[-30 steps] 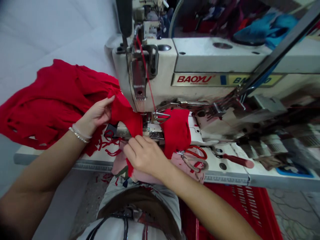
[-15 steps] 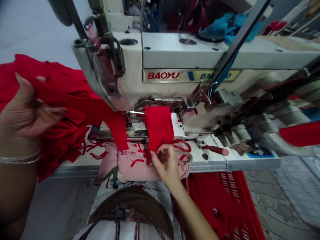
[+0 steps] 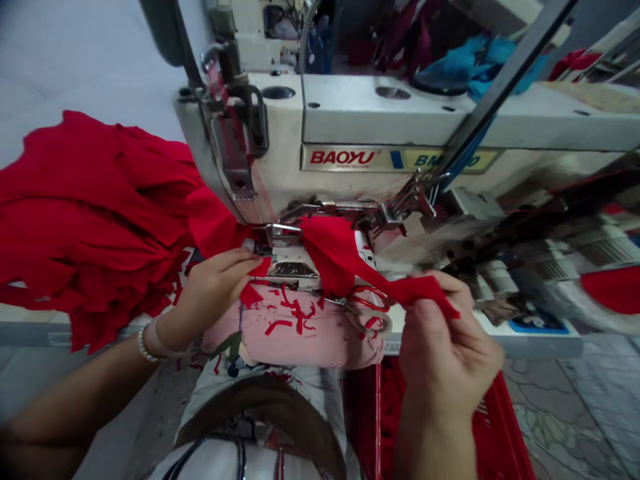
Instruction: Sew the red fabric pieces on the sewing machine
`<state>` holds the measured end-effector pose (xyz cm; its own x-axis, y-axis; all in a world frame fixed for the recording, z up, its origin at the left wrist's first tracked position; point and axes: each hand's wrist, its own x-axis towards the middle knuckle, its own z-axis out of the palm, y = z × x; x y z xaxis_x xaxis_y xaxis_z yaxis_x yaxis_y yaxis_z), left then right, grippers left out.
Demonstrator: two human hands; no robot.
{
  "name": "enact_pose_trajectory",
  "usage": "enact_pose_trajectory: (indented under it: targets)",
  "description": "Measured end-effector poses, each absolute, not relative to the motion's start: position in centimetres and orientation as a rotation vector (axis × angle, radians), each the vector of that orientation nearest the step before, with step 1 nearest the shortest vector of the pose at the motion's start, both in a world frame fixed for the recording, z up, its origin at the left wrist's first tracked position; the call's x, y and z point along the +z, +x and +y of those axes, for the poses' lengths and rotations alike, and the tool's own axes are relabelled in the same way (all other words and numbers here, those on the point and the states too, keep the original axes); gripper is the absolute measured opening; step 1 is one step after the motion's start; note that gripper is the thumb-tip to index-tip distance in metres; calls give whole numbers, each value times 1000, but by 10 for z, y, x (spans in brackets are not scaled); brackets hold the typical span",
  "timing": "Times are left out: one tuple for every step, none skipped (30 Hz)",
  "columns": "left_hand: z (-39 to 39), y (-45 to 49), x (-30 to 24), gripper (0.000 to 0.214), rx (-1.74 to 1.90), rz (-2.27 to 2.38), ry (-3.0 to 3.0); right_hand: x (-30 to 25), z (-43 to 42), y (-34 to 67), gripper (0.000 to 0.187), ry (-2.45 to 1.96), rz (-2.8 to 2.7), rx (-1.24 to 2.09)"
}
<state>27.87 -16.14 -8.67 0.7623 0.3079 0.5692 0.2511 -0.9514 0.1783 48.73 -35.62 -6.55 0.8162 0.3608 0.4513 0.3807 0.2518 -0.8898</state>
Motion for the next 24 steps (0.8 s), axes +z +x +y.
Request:
enact_pose_trajectory:
  targets:
    - [-157,273,-87,23,950,483,2936,-64,-353,489,15,-1249,-620,87]
    - [-154,268,-85,22,946,503,2986,-63,-347,489,17,-1151,-600,198]
    - [-152,265,-83,22,936,513,3028,-63,-339,485,16,-1078,-617,268]
    - [-151,262,-81,23,928,515,3068,-65,-328,479,13,-1047,-681,286]
    - [-152,262,-79,24,916,519,3109,-68,-315,471,10,-1076,-797,250]
    - [-154,263,-78,24,895,531,3150,-73,-301,461,9,-1148,-947,145]
    - [-157,265,-78,24,866,553,3183,-78,-288,451,12,-1266,-1163,53]
    - [-161,266,-78,24,831,587,3206,-84,-275,442,14,-1341,-1377,-75]
    - [-165,268,-79,25,785,624,3217,-90,-265,434,17,-1401,-1541,-202]
    - [-168,269,-80,27,738,655,3219,-96,-258,429,20,-1445,-1672,-309]
    - [-171,269,-82,29,696,669,3219,-101,-253,425,22,-1472,-1746,-395]
    - [-173,269,-82,31,660,671,3219,-105,-252,424,24,-1495,-1776,-446]
    - [-174,269,-83,33,633,670,3222,-108,-252,423,25,-1512,-1777,-465]
    - [-176,269,-83,33,616,673,3226,-109,-254,424,25,-1518,-1758,-459]
    - [-176,269,-82,33,606,681,3230,-109,-256,425,25,-1517,-1725,-435]
    - [-177,270,-81,33,604,697,3235,-108,-258,426,24,-1517,-1686,-403]
    - [-177,271,-80,34,605,717,3239,-107,-259,426,24,-1518,-1654,-377]
    - [-178,272,-79,35,601,738,3243,-105,-260,426,24,-1524,-1642,-364]
    - [-179,273,-78,35,588,751,3246,-103,-261,426,24,-1536,-1657,-368]
    - [-179,274,-77,36,565,759,3246,-101,-261,425,25,-1556,-1697,-392]
    - [-180,275,-76,36,541,761,3241,-100,-261,424,26,-1582,-1752,-428]
    - [-181,276,-75,35,517,763,3232,-99,-260,423,27,-1611,-1811,-471]
    - [-181,276,-74,35,496,767,3223,-99,-260,422,28,-1642,-1858,-515]
    - [-182,276,-74,35,479,770,3214,-98,-260,422,29,-1671,-1890,-554]
